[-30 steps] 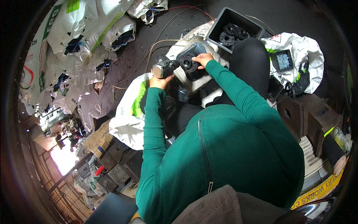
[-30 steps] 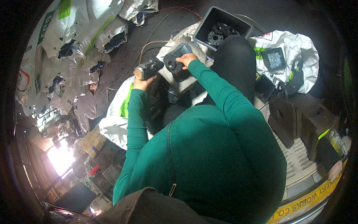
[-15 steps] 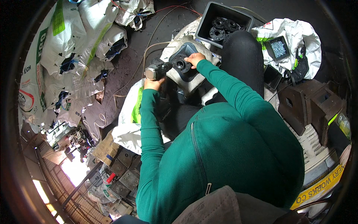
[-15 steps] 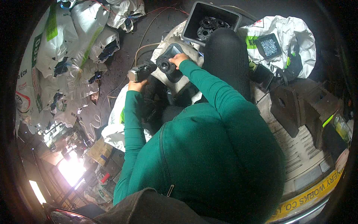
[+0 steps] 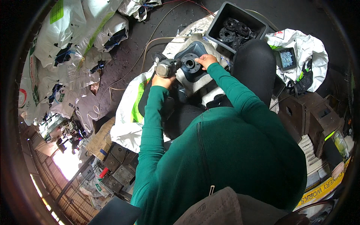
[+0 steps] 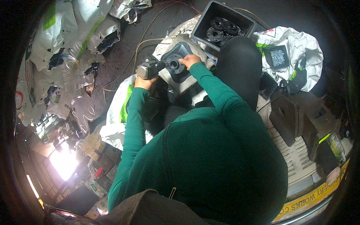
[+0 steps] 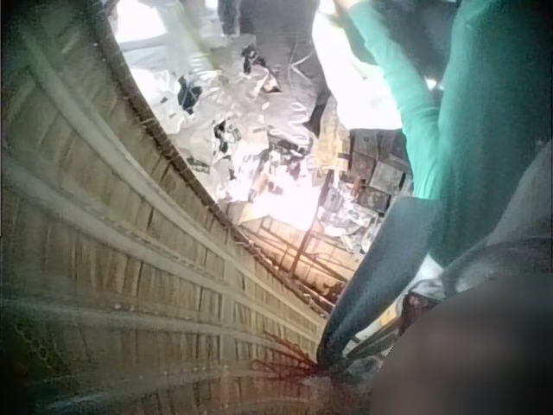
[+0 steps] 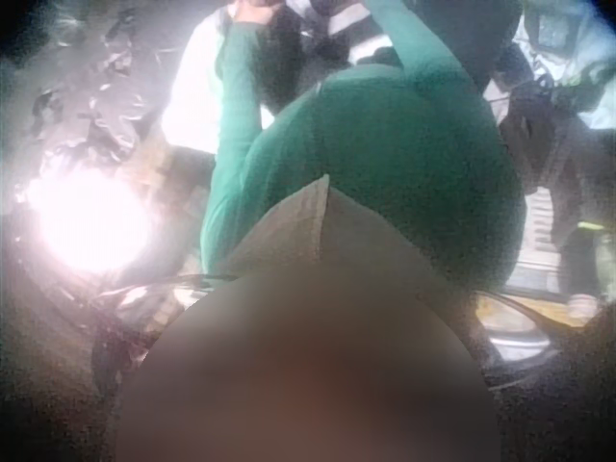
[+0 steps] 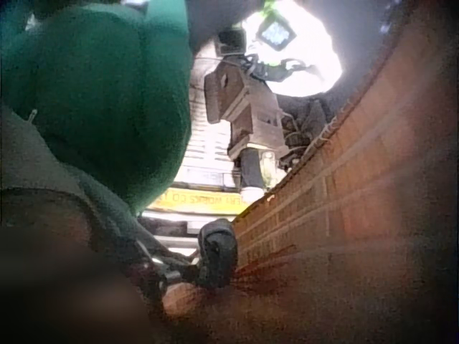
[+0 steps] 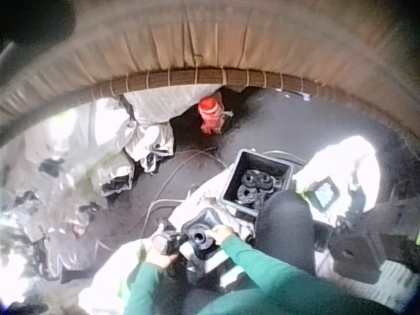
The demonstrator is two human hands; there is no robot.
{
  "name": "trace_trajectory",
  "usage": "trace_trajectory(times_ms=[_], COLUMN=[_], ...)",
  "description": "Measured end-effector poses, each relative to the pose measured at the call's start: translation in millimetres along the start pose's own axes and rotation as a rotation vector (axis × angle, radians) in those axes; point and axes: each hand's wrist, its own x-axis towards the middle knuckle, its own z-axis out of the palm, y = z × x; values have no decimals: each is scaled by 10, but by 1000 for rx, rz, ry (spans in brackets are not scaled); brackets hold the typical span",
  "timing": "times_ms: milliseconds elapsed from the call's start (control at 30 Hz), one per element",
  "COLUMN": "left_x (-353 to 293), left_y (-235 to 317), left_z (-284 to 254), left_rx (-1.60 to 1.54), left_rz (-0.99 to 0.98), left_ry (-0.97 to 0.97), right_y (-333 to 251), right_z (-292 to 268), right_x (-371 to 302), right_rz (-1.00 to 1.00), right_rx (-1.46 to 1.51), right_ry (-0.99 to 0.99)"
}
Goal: The person sits on the floor and uses a cordless drill to fasten small metal rings onto a dark mechanical housing. They repeatedly pick up rings from a nearby container, position them on the housing, and tighten them with the drill.
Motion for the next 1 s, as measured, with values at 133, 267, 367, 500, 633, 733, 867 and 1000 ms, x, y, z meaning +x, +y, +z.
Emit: trace_trajectory(times_ms=[133, 267, 367, 500, 633, 733, 867, 1000], left_x=[46, -11, -267, -769, -1251, -1476, -1593, -1628], left_y=[-97, -100, -83, -67, 25, 89, 129, 157], left_z=[64, 137, 75, -177, -289, -188, -26, 0], left_rx=[-69, -46, -480, -702, -452, -530, -641, -576], left_rz=[-21, -42, 4, -15, 147, 210, 259, 306], left_ry=[-1, -20, 151, 173, 259, 200, 183, 195], right_y=[-6, -25, 5, 29, -139, -269, -467, -563], right_z=[9, 5, 5, 20, -60, -262, -320, -270], right_x=[-14, -9, 28, 12, -257, -635, -977, -1113], right_rz=[0, -21, -61, -199, 190, 195, 147, 142], right_rx=[-18, -127, -150, -424, 342, 817, 995, 1071], right_ry=[20, 13, 26, 155, -80, -552, -672, -666])
